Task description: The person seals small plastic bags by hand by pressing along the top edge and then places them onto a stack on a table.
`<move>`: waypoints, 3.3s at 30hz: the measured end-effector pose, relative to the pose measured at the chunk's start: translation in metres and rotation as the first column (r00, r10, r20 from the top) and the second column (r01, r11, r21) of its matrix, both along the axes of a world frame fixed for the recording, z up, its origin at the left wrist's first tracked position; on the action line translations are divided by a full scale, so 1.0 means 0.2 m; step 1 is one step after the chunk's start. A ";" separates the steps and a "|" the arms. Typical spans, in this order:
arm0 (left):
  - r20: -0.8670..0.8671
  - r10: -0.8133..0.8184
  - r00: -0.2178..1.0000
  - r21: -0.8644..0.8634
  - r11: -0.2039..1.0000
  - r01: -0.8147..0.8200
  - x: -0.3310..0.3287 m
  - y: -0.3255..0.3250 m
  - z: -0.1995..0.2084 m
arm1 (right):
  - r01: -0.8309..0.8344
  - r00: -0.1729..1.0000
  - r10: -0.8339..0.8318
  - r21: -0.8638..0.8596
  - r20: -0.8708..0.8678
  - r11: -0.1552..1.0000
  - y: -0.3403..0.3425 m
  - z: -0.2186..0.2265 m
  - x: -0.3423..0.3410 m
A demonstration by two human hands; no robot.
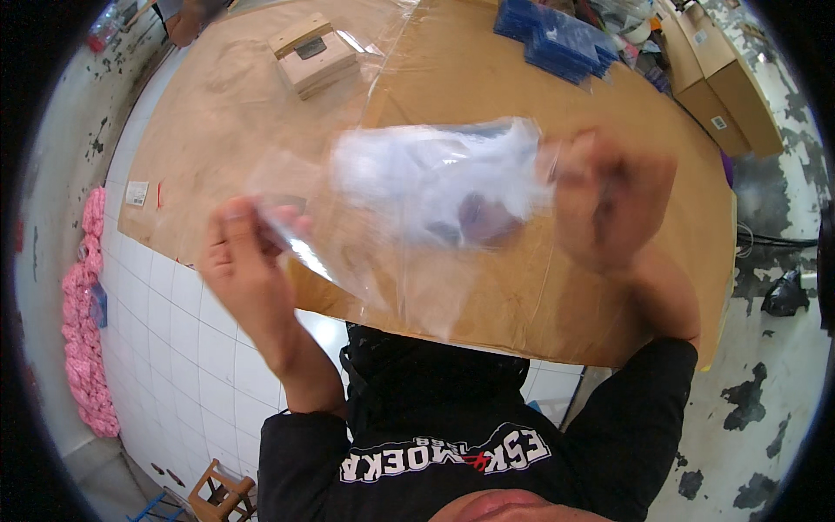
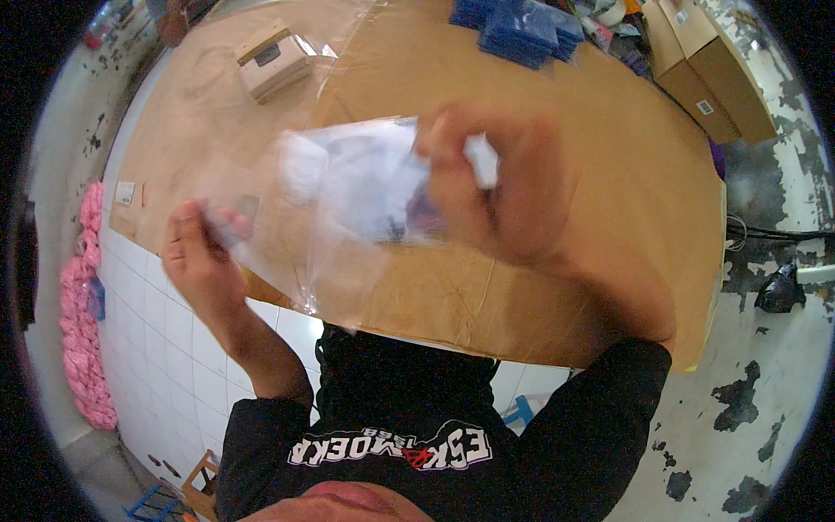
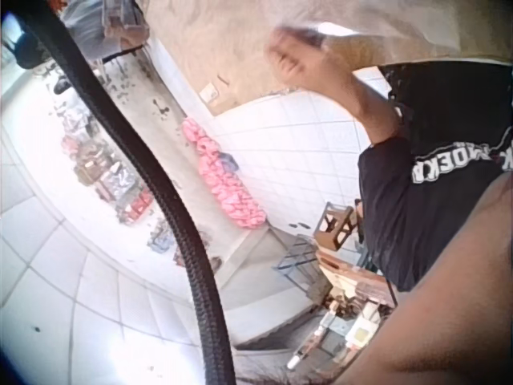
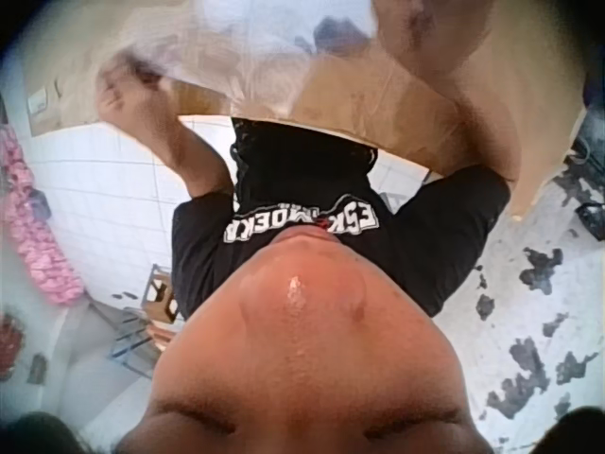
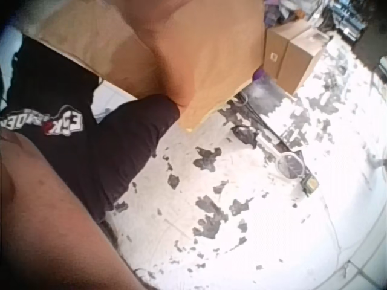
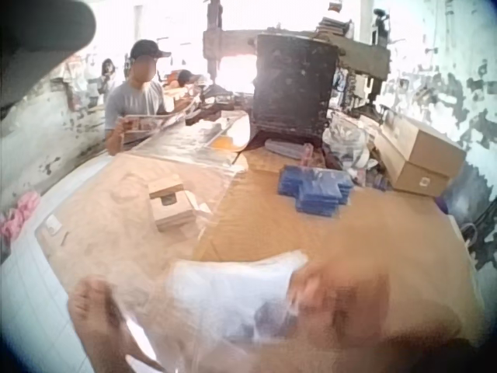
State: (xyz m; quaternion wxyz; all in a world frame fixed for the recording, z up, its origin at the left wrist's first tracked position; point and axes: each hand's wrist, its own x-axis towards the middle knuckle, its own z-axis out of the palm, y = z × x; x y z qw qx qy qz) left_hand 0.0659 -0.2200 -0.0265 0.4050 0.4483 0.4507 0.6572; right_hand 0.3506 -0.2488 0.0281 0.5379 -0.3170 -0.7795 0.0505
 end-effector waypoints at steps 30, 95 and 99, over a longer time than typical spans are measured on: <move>0.181 -0.682 0.708 -0.013 0.719 0.695 0.14 -0.18 0.21 | 0.379 0.924 -0.280 -0.529 0.259 0.760 0.20 -0.04 0.22; 0.232 -0.814 0.533 -0.181 0.502 0.846 0.39 0.10 0.21 | -0.212 0.935 0.054 0.431 0.350 0.877 0.05 0.04 0.06; -0.008 -0.616 0.788 -0.150 0.780 0.608 0.37 0.27 0.19 | -0.352 0.900 0.221 0.327 0.374 0.877 0.04 0.06 0.06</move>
